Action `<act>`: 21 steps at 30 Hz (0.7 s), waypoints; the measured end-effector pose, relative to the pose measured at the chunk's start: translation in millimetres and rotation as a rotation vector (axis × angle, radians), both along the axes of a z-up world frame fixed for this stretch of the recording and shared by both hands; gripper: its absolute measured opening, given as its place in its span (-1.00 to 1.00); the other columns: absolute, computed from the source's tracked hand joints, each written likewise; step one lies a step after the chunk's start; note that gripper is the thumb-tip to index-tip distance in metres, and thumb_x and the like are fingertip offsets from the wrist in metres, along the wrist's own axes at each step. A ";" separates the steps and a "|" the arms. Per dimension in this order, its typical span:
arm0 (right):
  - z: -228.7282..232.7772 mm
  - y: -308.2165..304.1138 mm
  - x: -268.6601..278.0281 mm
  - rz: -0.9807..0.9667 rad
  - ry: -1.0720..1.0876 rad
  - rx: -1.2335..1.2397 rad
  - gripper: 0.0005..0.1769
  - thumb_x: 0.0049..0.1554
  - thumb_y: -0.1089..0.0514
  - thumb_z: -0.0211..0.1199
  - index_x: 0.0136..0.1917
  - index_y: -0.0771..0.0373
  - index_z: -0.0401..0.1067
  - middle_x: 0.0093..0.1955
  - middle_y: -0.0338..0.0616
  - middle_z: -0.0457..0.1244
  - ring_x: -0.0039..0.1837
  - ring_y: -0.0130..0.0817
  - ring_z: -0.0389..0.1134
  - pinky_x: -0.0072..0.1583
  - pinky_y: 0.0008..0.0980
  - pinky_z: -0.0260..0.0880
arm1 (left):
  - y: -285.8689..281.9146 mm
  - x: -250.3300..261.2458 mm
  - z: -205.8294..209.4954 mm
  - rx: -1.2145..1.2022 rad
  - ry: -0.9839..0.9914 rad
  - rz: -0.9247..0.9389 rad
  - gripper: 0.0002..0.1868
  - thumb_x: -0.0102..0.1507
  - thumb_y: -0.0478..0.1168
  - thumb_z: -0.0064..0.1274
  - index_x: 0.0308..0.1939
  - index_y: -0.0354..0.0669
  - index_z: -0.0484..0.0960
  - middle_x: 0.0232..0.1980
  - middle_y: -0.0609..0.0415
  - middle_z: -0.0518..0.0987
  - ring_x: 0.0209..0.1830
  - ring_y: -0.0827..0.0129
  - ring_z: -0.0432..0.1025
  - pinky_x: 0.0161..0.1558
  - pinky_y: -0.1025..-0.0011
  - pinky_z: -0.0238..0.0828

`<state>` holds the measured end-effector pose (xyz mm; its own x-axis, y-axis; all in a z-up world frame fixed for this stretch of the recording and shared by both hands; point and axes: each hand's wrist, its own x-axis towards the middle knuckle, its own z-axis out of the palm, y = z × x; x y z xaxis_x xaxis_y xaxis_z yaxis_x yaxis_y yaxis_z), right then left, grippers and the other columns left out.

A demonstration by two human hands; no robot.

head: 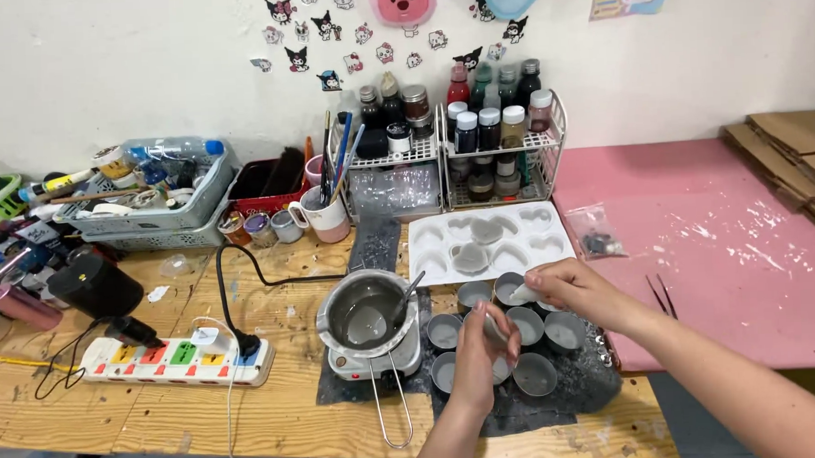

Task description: Prepare a small mold and mix liquid wax in a small melting pot.

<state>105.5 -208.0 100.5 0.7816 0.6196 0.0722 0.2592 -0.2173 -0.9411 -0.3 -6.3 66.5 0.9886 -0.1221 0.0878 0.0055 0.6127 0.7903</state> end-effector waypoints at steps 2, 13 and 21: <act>-25.5 -2.9 9.2 -0.037 0.140 0.081 -0.45 0.31 -0.08 0.15 -0.41 0.25 0.21 -0.42 -0.41 -0.04 -0.34 -0.55 -0.05 -0.29 -0.42 -0.01 | -1.6 4.8 -3.5 0.010 0.003 0.007 -0.49 0.49 0.15 -0.41 -0.33 -0.13 0.36 -0.50 0.09 0.41 -0.51 0.43 0.29 -0.39 0.47 0.23; -30.9 21.4 18.3 -0.283 0.394 0.252 -0.85 0.11 0.21 0.29 -0.18 0.36 0.57 -0.25 -0.28 0.31 -0.33 -0.56 0.16 -0.30 -0.44 0.18 | -9.0 2.6 -39.3 0.037 0.093 -0.050 -0.57 0.51 0.09 -0.39 -0.28 -0.10 0.35 -0.48 0.12 0.43 -0.46 0.46 0.33 -0.38 0.49 0.25; 52.5 70.6 -15.2 -0.057 -0.152 0.234 -0.77 0.17 0.24 0.14 -0.30 0.24 0.21 0.03 -0.25 0.33 0.06 -0.43 0.50 -0.11 -0.37 0.58 | -28.1 -62.6 -48.2 0.190 -0.167 -0.252 -0.81 0.58 -0.19 -0.27 0.20 -0.20 0.28 -0.03 0.00 0.50 -0.02 0.40 0.41 0.10 0.41 0.41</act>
